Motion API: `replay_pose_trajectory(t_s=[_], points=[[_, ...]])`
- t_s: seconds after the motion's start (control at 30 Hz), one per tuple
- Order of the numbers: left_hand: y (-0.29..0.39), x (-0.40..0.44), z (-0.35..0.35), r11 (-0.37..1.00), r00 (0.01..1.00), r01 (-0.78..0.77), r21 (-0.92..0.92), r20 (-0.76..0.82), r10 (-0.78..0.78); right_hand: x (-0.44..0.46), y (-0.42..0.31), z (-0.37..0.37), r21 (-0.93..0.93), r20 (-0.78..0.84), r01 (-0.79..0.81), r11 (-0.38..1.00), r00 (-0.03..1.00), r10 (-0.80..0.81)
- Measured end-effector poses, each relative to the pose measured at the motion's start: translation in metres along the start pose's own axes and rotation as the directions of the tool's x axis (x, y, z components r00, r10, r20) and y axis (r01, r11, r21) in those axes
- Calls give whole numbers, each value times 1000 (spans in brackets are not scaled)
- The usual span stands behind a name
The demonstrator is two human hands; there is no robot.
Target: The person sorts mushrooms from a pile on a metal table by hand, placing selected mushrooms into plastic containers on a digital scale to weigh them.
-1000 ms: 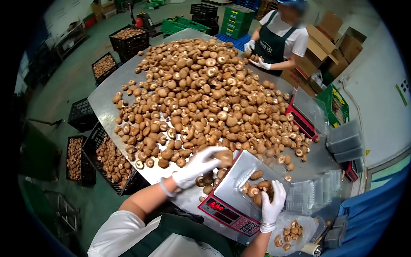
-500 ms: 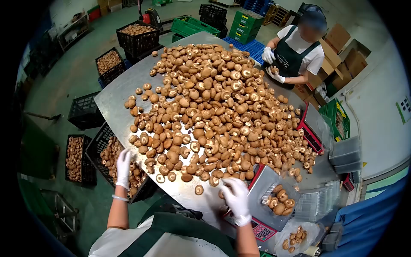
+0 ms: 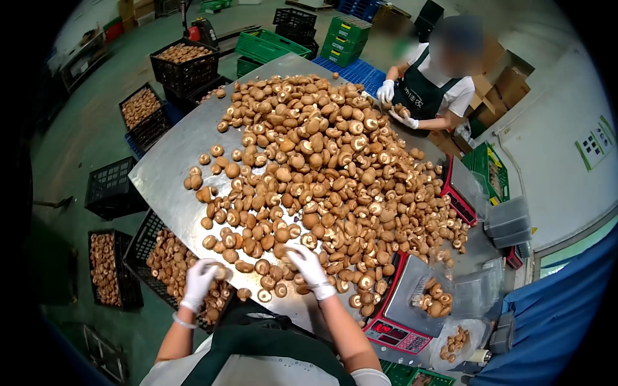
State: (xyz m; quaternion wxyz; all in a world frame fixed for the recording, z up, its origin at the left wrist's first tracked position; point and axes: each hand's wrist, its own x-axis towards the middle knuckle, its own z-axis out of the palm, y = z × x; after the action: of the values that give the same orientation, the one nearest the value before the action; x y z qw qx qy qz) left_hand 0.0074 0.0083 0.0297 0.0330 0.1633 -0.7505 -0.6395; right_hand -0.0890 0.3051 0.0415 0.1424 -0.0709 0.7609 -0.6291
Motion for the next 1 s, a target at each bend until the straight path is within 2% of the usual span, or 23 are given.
replay_pose_trajectory(t_s=[0.03,0.07,0.1,0.13,0.2,0.27,0.3,0.33,0.37,0.4,0.43,0.53,0.73,0.8,0.83,0.87,0.93,1.0], points=[[-1,3,-21,1000,998,23,5,-56,-23,-5,-9,-12,318,-23,-120,941,991,134],[-8,8,-45,999,992,47,11,-114,-46,-9,-15,-24,605,1,-209,768,965,262],[-25,13,-74,924,989,-33,380,-122,85,-9,-3,-37,676,-7,-160,720,975,223],[-35,19,-93,712,974,-99,695,-80,213,-8,1,-44,668,-81,-84,740,979,185],[-18,36,-96,689,944,-104,717,-147,294,-2,-1,-51,666,-131,-78,742,967,219],[-5,66,-78,678,909,-224,701,-101,405,1,-14,-44,615,-112,-67,786,979,171],[19,79,-58,747,920,-245,619,-94,380,2,-21,-37,603,-89,-77,794,983,163],[30,97,-36,730,888,-338,594,-55,456,3,-24,-31,592,-67,-86,801,986,155],[52,111,-10,763,853,-457,456,-16,521,1,-21,-25,607,-35,-120,786,983,178],[59,129,13,772,859,-482,413,51,509,-1,-22,-20,544,-28,-118,831,987,158],[66,144,37,699,793,-576,423,81,604,-6,-20,-16,495,-26,-127,860,987,161],[71,192,104,655,755,-647,390,205,623,-26,-15,-13,392,-24,-154,907,984,178],[52,265,193,525,735,-671,525,371,568,-75,-14,-18,270,-167,-230,935,945,280],[53,261,192,475,716,-697,537,492,495,-89,-13,-18,294,-200,-256,921,926,321],[57,256,190,467,743,-669,578,509,434,-95,-13,-19,277,-233,-261,925,916,328],[73,248,178,431,729,-683,589,585,355,-99,-13,-20,259,-263,-263,929,907,330],[67,245,159,599,709,-650,468,657,256,-108,-3,-23,328,-287,-271,905,884,369],[88,241,145,686,710,-599,413,670,216,-116,12,-26,507,-277,-226,832,871,406]])
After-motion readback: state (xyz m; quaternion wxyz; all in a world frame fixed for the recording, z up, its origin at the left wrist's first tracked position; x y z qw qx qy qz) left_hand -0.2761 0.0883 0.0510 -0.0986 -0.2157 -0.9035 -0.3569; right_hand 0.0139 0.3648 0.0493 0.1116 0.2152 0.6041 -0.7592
